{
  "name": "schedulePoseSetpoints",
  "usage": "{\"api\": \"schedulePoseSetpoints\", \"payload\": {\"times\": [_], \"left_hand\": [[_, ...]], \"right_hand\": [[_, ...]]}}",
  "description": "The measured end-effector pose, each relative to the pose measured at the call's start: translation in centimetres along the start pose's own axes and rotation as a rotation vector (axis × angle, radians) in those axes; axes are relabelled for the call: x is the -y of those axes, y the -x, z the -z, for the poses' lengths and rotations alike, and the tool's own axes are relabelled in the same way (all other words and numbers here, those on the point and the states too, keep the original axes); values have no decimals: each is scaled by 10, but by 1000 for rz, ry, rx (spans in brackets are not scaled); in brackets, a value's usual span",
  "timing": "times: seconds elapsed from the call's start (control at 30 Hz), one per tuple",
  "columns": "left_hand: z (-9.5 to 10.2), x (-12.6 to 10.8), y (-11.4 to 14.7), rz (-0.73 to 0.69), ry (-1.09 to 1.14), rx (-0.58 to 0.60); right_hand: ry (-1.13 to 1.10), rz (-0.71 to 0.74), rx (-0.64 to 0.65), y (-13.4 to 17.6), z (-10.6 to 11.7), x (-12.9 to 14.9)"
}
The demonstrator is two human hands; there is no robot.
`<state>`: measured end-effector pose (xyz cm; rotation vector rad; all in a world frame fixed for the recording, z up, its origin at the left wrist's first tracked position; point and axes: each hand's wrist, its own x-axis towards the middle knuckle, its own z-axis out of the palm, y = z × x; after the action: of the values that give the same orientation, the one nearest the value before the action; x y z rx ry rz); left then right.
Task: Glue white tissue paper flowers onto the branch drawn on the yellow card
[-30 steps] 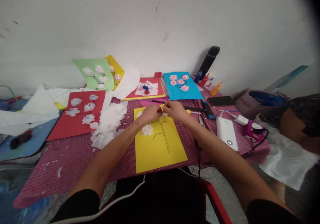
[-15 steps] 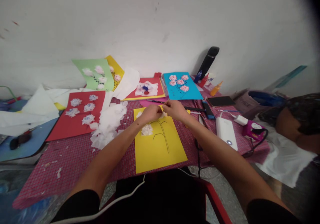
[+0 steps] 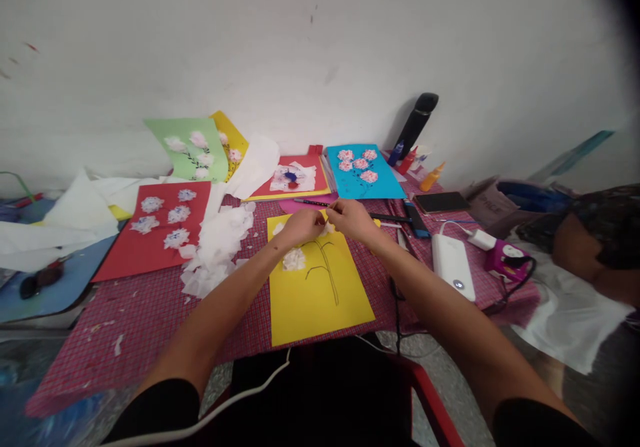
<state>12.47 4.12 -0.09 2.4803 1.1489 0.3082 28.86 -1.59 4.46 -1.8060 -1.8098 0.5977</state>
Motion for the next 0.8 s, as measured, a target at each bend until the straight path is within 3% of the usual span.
{"api": "schedulePoseSetpoints", "payload": {"times": [0.27, 0.8], "left_hand": [[-5, 1, -4, -20, -18, 4], [-1, -7, -4, 54, -45, 29]], "right_hand": [[-4, 3, 28, 0, 1, 0], [-103, 17, -97, 2, 3, -8]]}}
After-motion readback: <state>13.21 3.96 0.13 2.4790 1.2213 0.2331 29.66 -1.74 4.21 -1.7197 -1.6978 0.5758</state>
